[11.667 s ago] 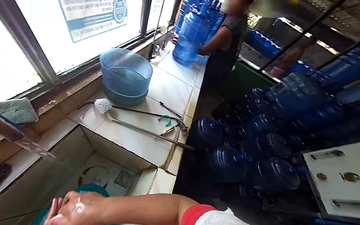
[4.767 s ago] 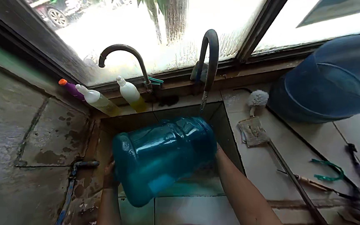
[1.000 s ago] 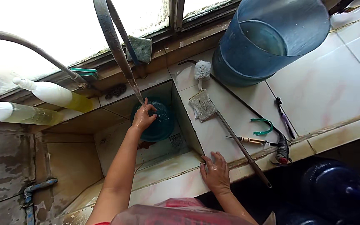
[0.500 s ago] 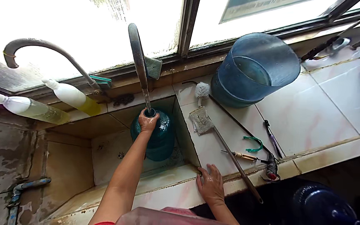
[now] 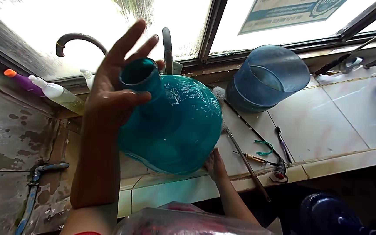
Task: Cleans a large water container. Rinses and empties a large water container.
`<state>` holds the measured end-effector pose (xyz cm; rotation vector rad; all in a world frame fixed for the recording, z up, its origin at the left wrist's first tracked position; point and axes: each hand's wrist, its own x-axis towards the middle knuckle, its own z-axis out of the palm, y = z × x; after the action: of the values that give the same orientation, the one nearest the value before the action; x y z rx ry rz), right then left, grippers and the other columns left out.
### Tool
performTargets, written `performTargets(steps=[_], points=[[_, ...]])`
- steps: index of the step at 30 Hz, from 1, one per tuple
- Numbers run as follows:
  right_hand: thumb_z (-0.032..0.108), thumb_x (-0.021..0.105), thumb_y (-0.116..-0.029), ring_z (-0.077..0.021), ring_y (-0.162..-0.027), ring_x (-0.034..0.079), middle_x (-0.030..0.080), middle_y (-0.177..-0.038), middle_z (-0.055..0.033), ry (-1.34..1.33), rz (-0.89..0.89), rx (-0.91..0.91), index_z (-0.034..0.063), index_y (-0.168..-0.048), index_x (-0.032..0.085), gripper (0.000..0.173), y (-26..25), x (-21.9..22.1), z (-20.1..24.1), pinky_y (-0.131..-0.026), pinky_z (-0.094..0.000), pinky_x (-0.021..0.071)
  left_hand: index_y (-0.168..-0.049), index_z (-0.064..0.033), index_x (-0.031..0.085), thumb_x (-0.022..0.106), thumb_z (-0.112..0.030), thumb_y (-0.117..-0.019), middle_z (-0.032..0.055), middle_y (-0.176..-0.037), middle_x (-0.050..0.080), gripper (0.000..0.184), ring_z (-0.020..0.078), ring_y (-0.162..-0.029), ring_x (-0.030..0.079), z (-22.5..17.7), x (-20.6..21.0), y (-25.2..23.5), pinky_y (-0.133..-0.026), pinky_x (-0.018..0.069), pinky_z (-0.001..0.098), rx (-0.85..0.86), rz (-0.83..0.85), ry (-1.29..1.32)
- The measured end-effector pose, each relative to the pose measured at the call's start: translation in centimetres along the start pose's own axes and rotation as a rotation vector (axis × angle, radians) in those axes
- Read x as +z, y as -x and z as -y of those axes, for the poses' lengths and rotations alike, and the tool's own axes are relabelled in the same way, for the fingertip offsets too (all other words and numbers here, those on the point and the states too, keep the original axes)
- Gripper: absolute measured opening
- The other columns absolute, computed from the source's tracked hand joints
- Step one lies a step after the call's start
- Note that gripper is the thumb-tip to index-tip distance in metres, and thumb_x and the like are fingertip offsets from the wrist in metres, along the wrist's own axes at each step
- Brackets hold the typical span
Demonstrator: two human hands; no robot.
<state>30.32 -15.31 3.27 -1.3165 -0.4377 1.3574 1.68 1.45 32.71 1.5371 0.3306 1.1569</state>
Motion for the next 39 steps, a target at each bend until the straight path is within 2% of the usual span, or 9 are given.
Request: performTargets(steps=[4,9,12,14,18,23,26,29,39], points=[[0.066,0.026,-0.1037,-0.0189,-0.111,0.068,0.069,-0.123,-0.0093,-0.242,0.047,0.114,0.0121,-0.146,0.045,0.071,0.6,2.5,3.5,-0.092,-0.0424,0.0593,-0.148,-0.0083,0.048,0.063,-0.037,-0.0926,0.0069,-0.151,0.053,0.064,0.0228,-0.132,0.057,-2.9,-2.8,3.0,-0.108,0.0508,0.0388,-0.039,-0.126,-0.052],[0.05,0.056,-0.1016,-0.0071,-0.092,0.069,0.07,-0.105,-0.004,0.304,-0.333,-0.518,-0.0024,-0.132,0.056,0.06,4.6,0.2,15.3,-0.085,-0.0315,0.0607,-0.148,-0.0152,0.052,0.027,-0.074,-0.0971,0.0069,-0.141,0.062,0.082,0.0229,-0.122,0.065,-1.5,-6.1,11.8,-0.101,0.055,0.0415,-0.273,-0.358,0.167],[0.063,0.079,-0.0776,-0.0015,-0.114,0.062,0.063,-0.127,0.0067,0.392,-0.196,-0.975,0.0013,-0.144,0.043,0.097,6.6,1.4,19.3,-0.098,-0.0268,0.0551,-0.122,-0.0205,0.072,0.027,-0.089,-0.0868,0.0007,-0.109,0.076,0.089,0.0131,-0.099,0.073,4.4,-7.0,18.2,-0.084,0.0618,0.0343,-0.525,-0.574,0.278],[0.061,0.085,-0.0687,-0.002,-0.128,0.055,0.055,-0.144,0.0086,0.467,-0.016,-0.941,0.0095,-0.152,0.036,0.109,6.5,3.5,19.2,-0.105,-0.0271,0.0513,-0.105,-0.0186,0.071,0.013,-0.08,-0.0956,0.0006,-0.092,0.077,0.085,0.0115,-0.085,0.073,9.9,-5.1,21.8,-0.073,0.0624,0.0338,-0.732,-0.768,0.38],[0.056,0.088,-0.0674,-0.0144,-0.117,0.064,0.06,-0.137,-0.0093,0.579,0.042,-0.637,0.0102,-0.149,0.048,0.102,5.0,6.9,16.5,-0.095,-0.0348,0.0588,-0.128,-0.0166,0.059,0.003,-0.081,-0.0938,0.009,-0.104,0.073,0.092,0.0229,-0.096,0.071,20.1,-3.6,30.7,-0.079,0.0601,0.0477,-0.893,-0.879,0.622],[0.062,0.086,-0.0672,-0.0094,-0.127,0.056,0.054,-0.145,-0.0068,0.709,0.009,-0.841,0.0032,-0.15,0.044,0.11,10.6,7.3,18.7,-0.104,-0.0291,0.0526,-0.126,-0.0127,0.061,-0.009,-0.076,-0.0941,0.0069,-0.103,0.074,0.099,0.0169,-0.095,0.072,14.8,-4.0,26.3,-0.081,0.0608,0.0416,-0.876,-0.922,0.548],[0.055,0.086,-0.0694,-0.0097,-0.14,0.045,0.047,-0.153,-0.0013,0.689,0.097,-1.041,0.0043,-0.151,0.036,0.109,10.8,5.7,19.1,-0.117,-0.0316,0.042,-0.129,-0.0027,0.059,0.019,-0.043,-0.1128,0.0134,-0.109,0.069,0.059,0.0197,-0.097,0.067,14.7,-5.4,23.2,-0.084,0.0572,0.0412,-0.828,-1.025,0.377],[0.048,0.085,-0.0745,-0.0066,-0.128,0.055,0.052,-0.145,-0.0077,0.664,0.012,-0.89,-0.0036,-0.151,0.034,0.106,9.0,7.7,17.1,-0.105,-0.025,0.0506,-0.122,0.0012,0.057,0.049,-0.019,-0.1037,0.018,-0.104,0.063,0.028,0.0253,-0.087,0.063,20.2,-6.1,26.3,-0.075,0.0546,0.0443,-1.114,-1.088,0.368],[0.035,0.081,-0.0827,-0.0116,-0.127,0.057,0.051,-0.146,-0.0143,0.666,-0.101,-0.787,-0.0046,-0.153,0.033,0.094,9.6,8.7,15.3,-0.103,-0.0283,0.0529,-0.128,0.0019,0.055,0.05,-0.018,-0.1025,0.0214,-0.11,0.064,0.033,0.0298,-0.091,0.064,21.6,-7.3,28.3,-0.076,0.055,0.0487,-1.208,-1.147,0.431]])
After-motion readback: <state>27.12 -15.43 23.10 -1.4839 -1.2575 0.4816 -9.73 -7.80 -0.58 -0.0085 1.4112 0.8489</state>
